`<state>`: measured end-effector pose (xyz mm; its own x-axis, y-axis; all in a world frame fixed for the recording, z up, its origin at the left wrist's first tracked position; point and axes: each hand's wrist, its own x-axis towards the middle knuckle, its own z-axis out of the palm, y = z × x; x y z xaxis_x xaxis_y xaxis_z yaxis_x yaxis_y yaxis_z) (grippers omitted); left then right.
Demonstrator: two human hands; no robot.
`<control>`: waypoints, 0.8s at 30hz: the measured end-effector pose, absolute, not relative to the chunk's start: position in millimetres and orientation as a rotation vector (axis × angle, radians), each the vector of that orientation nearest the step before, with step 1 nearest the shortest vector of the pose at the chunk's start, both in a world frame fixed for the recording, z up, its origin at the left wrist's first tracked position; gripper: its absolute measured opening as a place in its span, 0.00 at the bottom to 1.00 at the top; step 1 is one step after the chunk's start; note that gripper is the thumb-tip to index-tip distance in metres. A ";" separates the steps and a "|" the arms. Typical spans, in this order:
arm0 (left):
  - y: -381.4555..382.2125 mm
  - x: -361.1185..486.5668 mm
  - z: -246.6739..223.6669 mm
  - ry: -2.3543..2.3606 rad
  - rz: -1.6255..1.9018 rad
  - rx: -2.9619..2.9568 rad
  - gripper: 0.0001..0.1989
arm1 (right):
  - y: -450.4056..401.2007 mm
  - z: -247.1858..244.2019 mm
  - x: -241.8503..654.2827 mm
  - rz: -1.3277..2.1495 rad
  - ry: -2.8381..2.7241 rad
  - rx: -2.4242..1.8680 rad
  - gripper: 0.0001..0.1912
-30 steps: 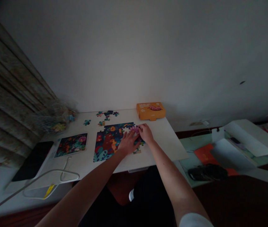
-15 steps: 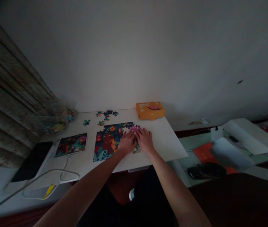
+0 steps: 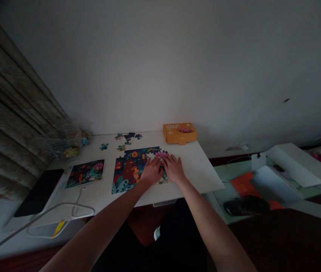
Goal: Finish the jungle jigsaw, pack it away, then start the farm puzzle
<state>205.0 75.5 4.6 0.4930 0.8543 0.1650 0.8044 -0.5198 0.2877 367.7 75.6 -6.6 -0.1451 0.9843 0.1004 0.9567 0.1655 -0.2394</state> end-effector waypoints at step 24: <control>120.0 214.6 7.5 1.169 0.206 2.771 0.26 | 59.6 -4.8 364.0 0.025 -2.016 -1.822 0.18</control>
<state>214.6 120.0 7.5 0.6911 0.7188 0.0759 0.7014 -0.6923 0.1696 364.0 59.6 -4.8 -0.0520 0.9547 0.2931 0.9469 0.1403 -0.2891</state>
